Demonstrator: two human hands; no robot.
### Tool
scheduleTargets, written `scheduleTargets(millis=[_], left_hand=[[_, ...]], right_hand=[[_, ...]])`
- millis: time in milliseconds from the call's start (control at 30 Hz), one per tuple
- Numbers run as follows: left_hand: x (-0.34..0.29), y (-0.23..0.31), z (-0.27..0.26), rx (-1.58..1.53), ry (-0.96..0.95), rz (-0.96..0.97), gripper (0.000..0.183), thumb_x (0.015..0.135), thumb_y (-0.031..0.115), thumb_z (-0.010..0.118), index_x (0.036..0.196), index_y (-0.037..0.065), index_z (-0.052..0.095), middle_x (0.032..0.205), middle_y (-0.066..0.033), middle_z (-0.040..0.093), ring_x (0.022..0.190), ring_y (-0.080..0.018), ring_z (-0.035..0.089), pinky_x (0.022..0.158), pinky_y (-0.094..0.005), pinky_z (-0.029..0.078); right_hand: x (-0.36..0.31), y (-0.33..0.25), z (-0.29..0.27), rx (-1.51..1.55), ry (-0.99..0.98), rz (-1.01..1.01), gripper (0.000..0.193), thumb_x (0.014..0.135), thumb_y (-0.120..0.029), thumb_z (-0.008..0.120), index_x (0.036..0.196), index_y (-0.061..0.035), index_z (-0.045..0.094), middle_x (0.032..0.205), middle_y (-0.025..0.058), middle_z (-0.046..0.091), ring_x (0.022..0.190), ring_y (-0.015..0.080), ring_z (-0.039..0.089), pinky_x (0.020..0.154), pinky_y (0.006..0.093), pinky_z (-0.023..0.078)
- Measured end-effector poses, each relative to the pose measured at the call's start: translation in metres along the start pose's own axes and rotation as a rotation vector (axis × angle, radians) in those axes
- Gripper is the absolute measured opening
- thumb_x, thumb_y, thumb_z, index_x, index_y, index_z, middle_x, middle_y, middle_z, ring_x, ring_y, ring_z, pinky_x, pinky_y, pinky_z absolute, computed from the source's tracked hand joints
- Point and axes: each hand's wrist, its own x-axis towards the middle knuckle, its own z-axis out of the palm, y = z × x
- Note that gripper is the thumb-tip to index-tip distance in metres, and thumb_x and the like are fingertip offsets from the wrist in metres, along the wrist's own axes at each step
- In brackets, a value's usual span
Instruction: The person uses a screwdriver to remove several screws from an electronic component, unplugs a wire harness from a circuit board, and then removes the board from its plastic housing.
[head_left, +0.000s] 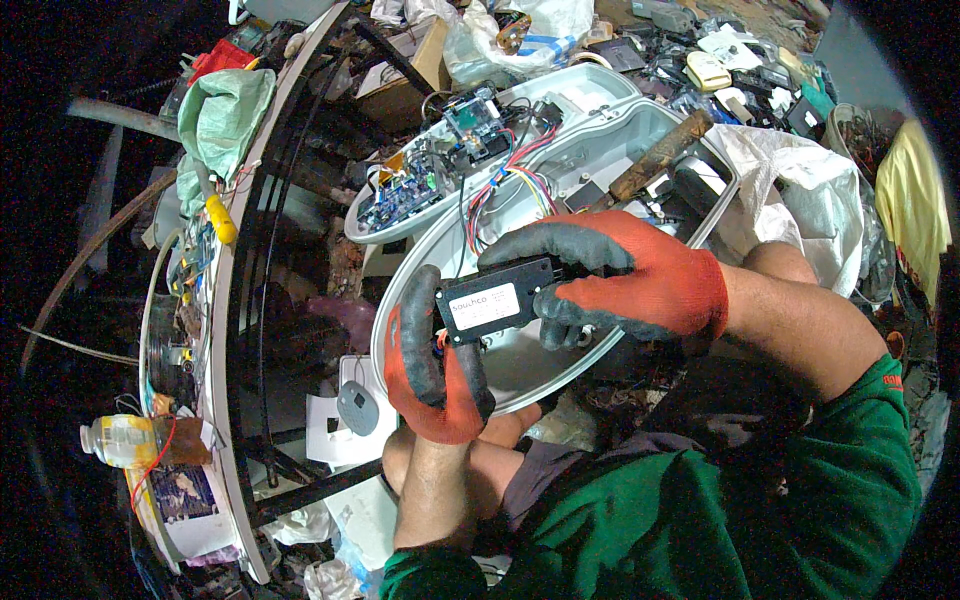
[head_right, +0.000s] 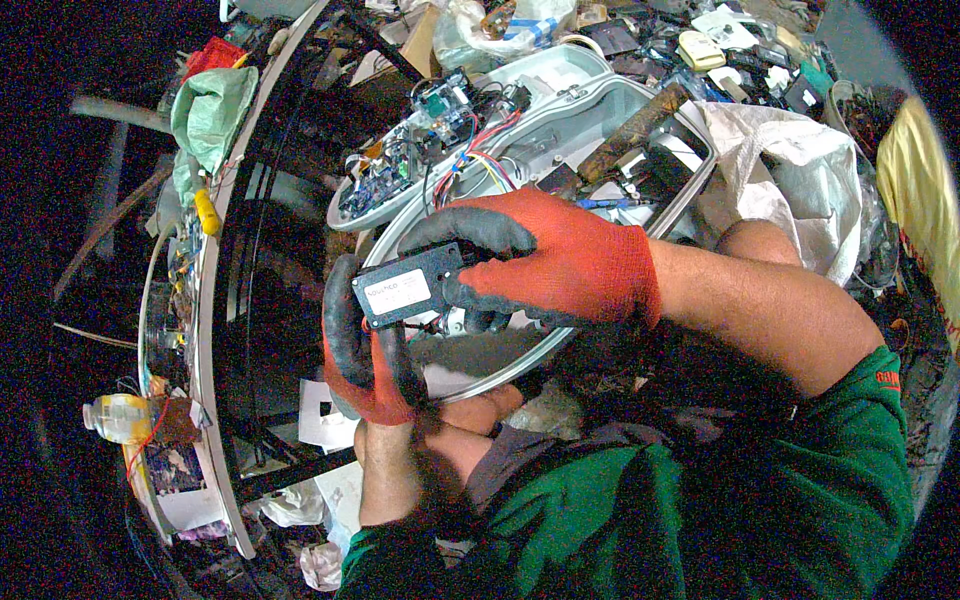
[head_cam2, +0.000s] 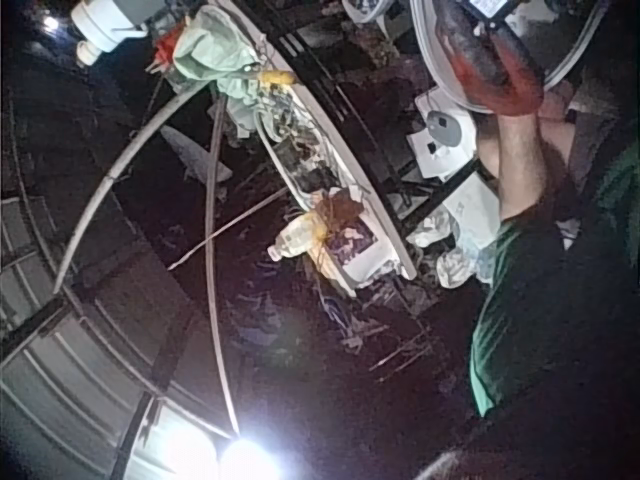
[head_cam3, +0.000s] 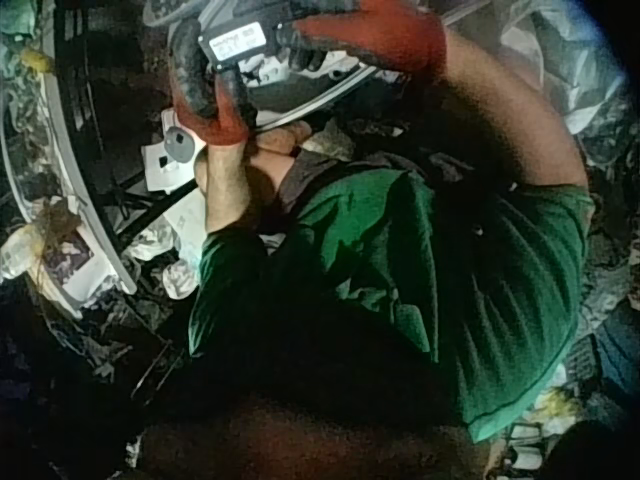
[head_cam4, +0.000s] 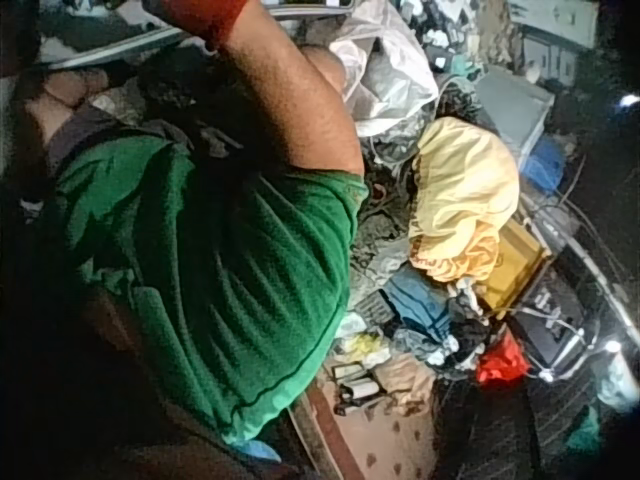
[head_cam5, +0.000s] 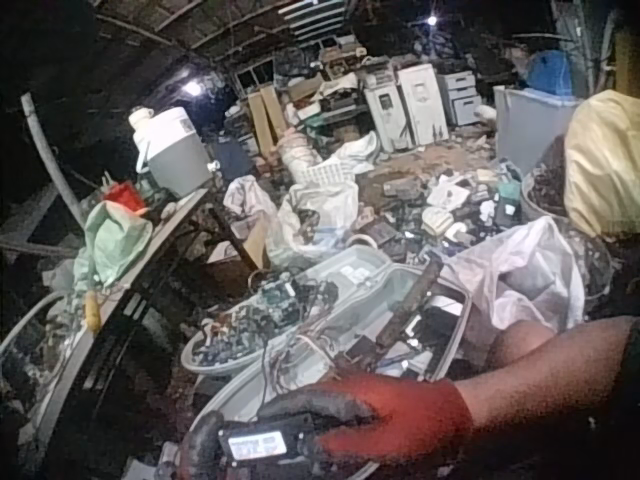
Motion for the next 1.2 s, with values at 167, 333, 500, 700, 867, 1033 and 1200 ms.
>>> scheduleTargets(millis=[167, 333, 500, 700, 867, 1033, 1200], left_hand=[[0.001, -0.001, 0.0, 0.045, -0.003, 0.079, 0.046, 0.093, 0.012, 0.051, 0.135, -0.006, 0.046, 0.127, -0.0171, 0.057, 0.113, -0.0229, 0.055, 0.097, -0.0344, 0.043], [-0.003, -0.007, -0.002, -0.033, -0.007, 0.019, 0.047, 0.094, 0.013, 0.052, 0.137, -0.007, 0.044, 0.13, -0.019, 0.055, 0.116, -0.0247, 0.054, 0.099, -0.0363, 0.043], [0.001, -0.007, 0.002, 0.016, 0.013, 0.06, 0.053, 0.093, 0.02, 0.054, 0.138, -0.007, 0.043, 0.132, -0.02, 0.054, 0.117, -0.0263, 0.055, 0.099, -0.0381, 0.043], [0.003, -0.003, -0.001, 0.139, -0.008, 0.086, 0.056, 0.093, 0.024, 0.055, 0.138, -0.007, 0.043, 0.132, -0.0197, 0.054, 0.118, -0.027, 0.055, 0.101, -0.0385, 0.042], [0.009, -0.011, 0.006, 0.148, 0.03, 0.216, 0.051, 0.079, 0.007, 0.053, 0.127, -0.008, 0.053, 0.102, -0.0226, 0.063, 0.089, -0.0313, 0.063, 0.08, -0.0364, 0.05], [0.01, -0.001, 0.007, 0.104, 0.0, 0.086, 0.048, 0.08, 0.006, 0.061, 0.126, -0.006, 0.055, 0.103, -0.0178, 0.066, 0.089, -0.0227, 0.064, 0.079, -0.0323, 0.051], [0.022, 0.006, -0.015, -0.172, -0.282, -0.367, 0.029, 0.086, 0.004, 0.066, 0.113, -0.003, 0.063, 0.091, -0.0092, 0.069, 0.084, -0.0116, 0.062, 0.077, -0.0263, 0.05]], right_hand=[[-0.001, 0.002, -0.003, -0.115, -0.015, -0.006, 0.05, 0.088, -0.008, 0.054, 0.136, 0.0033, 0.046, 0.122, 0.0126, 0.062, 0.104, 0.0156, 0.059, 0.091, 0.0323, 0.047], [0.0, 0.002, 0.0, -0.043, -0.004, -0.005, 0.049, 0.088, -0.009, 0.055, 0.136, 0.0029, 0.047, 0.122, 0.012, 0.062, 0.104, 0.0148, 0.059, 0.09, 0.0322, 0.047], [-0.001, -0.001, 0.0, -0.004, -0.005, -0.006, 0.049, 0.088, -0.01, 0.055, 0.135, 0.0026, 0.047, 0.12, 0.0114, 0.063, 0.102, 0.0146, 0.059, 0.09, 0.0321, 0.048], [-0.001, -0.005, 0.0, 0.0, -0.003, 0.043, 0.049, 0.088, -0.012, 0.057, 0.135, 0.0022, 0.048, 0.118, 0.0108, 0.063, 0.102, 0.0152, 0.06, 0.09, 0.0323, 0.048], [0.001, 0.003, -0.001, -0.158, 0.025, -0.086, 0.049, 0.088, -0.014, 0.059, 0.133, 0.0015, 0.049, 0.119, 0.0114, 0.063, 0.105, 0.017, 0.06, 0.092, 0.0338, 0.046], [-0.001, -0.003, -0.007, -0.271, 0.022, 0.068, 0.043, 0.086, -0.011, 0.062, 0.127, 0.0012, 0.053, 0.116, 0.0106, 0.063, 0.106, 0.0167, 0.059, 0.093, 0.0336, 0.046], [-0.002, -0.019, -0.014, -0.034, 0.265, 0.174, 0.037, 0.084, -0.006, 0.065, 0.12, -0.002, 0.057, 0.104, 0.0076, 0.066, 0.095, 0.0143, 0.06, 0.089, 0.0311, 0.048]])
